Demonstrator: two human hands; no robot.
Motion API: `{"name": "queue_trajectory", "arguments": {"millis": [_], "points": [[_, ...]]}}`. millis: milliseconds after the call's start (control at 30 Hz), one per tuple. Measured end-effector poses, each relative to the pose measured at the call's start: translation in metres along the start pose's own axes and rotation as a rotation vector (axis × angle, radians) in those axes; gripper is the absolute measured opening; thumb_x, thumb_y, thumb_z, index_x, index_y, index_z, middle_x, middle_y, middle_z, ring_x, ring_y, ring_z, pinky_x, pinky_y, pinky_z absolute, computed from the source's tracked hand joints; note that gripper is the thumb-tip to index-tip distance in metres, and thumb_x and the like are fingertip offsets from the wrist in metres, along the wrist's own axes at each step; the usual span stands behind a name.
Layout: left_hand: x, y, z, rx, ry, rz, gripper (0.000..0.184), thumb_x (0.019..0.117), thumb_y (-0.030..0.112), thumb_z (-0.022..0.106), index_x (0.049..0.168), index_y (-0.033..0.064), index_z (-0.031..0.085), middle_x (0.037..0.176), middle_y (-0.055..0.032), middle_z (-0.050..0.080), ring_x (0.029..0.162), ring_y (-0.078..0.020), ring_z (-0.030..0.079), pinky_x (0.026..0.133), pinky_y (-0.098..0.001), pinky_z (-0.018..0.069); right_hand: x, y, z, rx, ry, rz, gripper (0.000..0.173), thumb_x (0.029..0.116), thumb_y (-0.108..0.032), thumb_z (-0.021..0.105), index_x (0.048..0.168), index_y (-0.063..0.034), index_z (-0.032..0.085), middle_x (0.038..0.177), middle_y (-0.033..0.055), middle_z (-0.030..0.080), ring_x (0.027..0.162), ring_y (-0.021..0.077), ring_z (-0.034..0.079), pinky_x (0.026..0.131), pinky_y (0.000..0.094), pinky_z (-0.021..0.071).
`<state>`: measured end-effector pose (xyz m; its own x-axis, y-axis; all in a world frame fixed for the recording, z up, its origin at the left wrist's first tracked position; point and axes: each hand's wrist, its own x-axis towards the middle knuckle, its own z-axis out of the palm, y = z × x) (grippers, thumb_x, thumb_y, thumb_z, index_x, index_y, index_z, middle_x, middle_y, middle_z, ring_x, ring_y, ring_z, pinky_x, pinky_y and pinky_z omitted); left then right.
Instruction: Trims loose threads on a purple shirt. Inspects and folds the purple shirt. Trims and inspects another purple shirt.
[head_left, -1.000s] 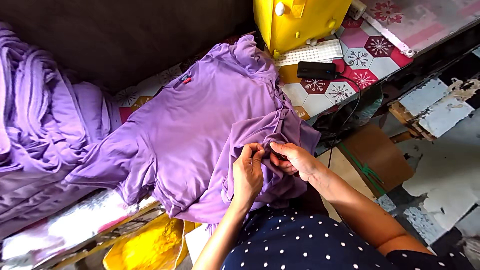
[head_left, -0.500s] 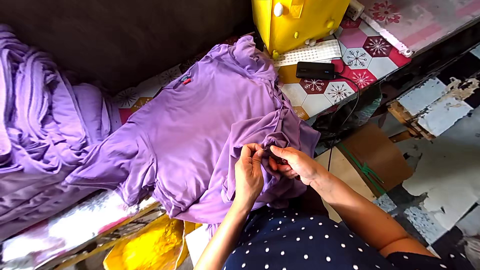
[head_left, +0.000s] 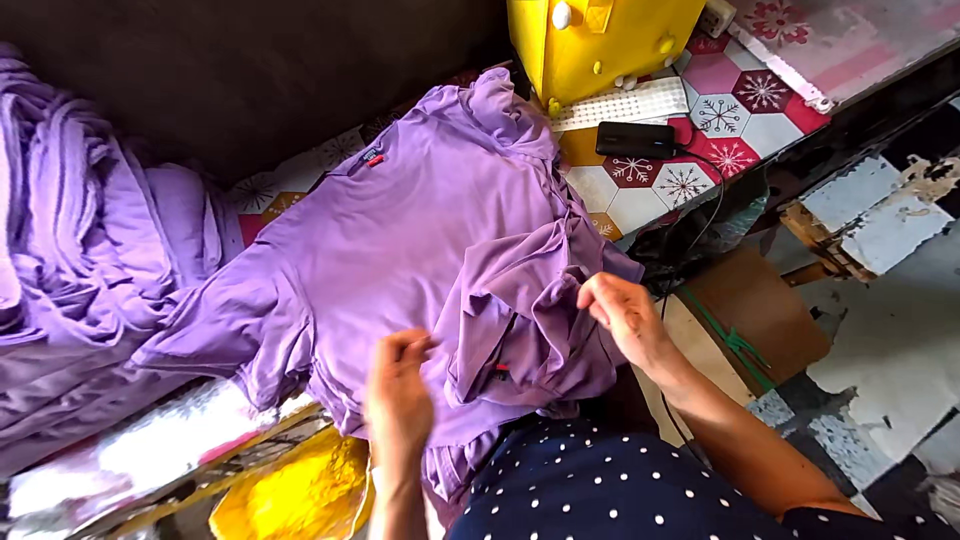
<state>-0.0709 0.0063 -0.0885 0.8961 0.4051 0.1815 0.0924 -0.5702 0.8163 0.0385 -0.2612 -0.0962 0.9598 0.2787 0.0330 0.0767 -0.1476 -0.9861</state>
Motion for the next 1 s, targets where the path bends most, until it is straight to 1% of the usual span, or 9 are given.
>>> {"name": "queue_trajectory", "arguments": {"millis": [67,167,267,333,467,600,733,833,1000], "points": [[-0.017,-0.031,-0.061,0.397,0.119,-0.226,0.033,0.1070,0.014,0.045,0.116,-0.0161,0.056,0.101,-0.0264,0.066,0.089,-0.0305,0.068,0.081,-0.0471,0.0559,0.005,0.010,-0.010,-0.128,0.169,-0.002,0.026,0.1049,-0.023,0.050,0.098,-0.0041,0.066,0.073,-0.0057,0.054,0.061,-0.0020,0.048,0.059,0.0179,0.0433],[-0.038,-0.070,-0.117,0.799,0.173,-0.757,0.037,0.1026,0.013,0.048,0.122,-0.0153,0.062,0.138,-0.0444,0.048,0.132,-0.0609,0.044,0.107,-0.0721,0.0347,0.015,0.022,-0.018,-0.060,0.051,0.223,0.037,0.1011,-0.026,0.062,0.127,-0.0006,0.060,0.106,0.0089,0.066,0.090,0.0128,0.062,0.080,0.0331,0.0528],[-0.036,-0.053,-0.103,0.677,0.214,-0.447,0.035,0.1020,0.013,0.054,0.118,-0.0160,0.066,0.142,-0.0467,0.042,0.136,-0.0633,0.038,0.112,-0.0699,0.0305,0.020,0.023,-0.007,0.042,-0.021,0.309,0.019,0.0938,-0.016,0.074,0.107,-0.0035,0.068,0.082,-0.0004,0.064,0.067,0.0031,0.056,0.064,0.0225,0.0490],[-0.019,-0.014,-0.054,0.380,0.126,-0.089,0.040,0.1027,0.020,0.057,0.121,-0.0144,0.064,0.141,-0.0384,0.050,0.132,-0.0483,0.052,0.106,-0.0558,0.0457,0.018,0.021,-0.002,0.092,-0.006,0.254,0.009,0.0929,-0.011,0.072,0.098,-0.0044,0.068,0.070,-0.0049,0.057,0.057,-0.0001,0.049,0.056,0.0185,0.0438],[0.018,0.040,0.065,-0.293,-0.173,0.129,0.080,0.0860,0.038,0.081,0.143,-0.0057,0.046,0.145,-0.0159,0.055,0.127,-0.0167,0.058,0.102,-0.0370,0.0523,0.013,0.012,-0.004,0.214,-0.007,0.102,0.007,0.0947,-0.010,0.067,0.101,-0.0091,0.069,0.074,-0.0087,0.061,0.058,-0.0028,0.050,0.055,0.0155,0.0445],[0.044,0.061,0.102,-0.547,-0.380,0.008,0.039,0.0925,0.004,0.070,0.130,0.0038,0.057,0.093,0.0003,0.074,0.078,-0.0039,0.069,0.072,-0.0249,0.0579,0.010,0.004,-0.016,0.207,0.051,0.094,0.010,0.0998,-0.013,0.059,0.092,-0.0146,0.065,0.065,-0.0120,0.054,0.051,-0.0046,0.044,0.049,0.0141,0.0388],[0.054,0.052,0.093,-0.702,-0.567,-0.259,0.020,0.0987,-0.001,0.058,0.116,0.0078,0.058,0.079,-0.0014,0.073,0.069,-0.0063,0.068,0.069,-0.0256,0.0577,0.021,0.014,-0.028,0.035,0.187,0.134,0.011,0.1014,-0.012,0.061,0.098,-0.0066,0.070,0.078,-0.0027,0.065,0.071,0.0024,0.061,0.069,0.0235,0.0534],[0.048,0.049,0.096,-0.686,-0.514,-0.303,0.017,0.0986,-0.002,0.059,0.114,0.0063,0.061,0.083,-0.0021,0.073,0.074,-0.0064,0.069,0.071,-0.0257,0.0575,0.017,0.024,-0.021,-0.300,0.240,-0.150,0.016,0.0967,-0.013,0.069,0.108,-0.0032,0.074,0.103,0.0071,0.070,0.088,0.0099,0.067,0.078,0.0290,0.0567],[0.047,0.054,0.092,-0.651,-0.474,-0.298,0.019,0.0987,-0.002,0.058,0.114,0.0081,0.061,0.082,-0.0010,0.073,0.072,-0.0049,0.068,0.068,-0.0226,0.0557,0.006,0.008,-0.008,-0.333,0.221,-0.337,0.017,0.0901,-0.016,0.077,0.098,-0.0014,0.078,0.098,0.0066,0.068,0.078,0.0028,0.062,0.068,0.0156,0.0528]]}}
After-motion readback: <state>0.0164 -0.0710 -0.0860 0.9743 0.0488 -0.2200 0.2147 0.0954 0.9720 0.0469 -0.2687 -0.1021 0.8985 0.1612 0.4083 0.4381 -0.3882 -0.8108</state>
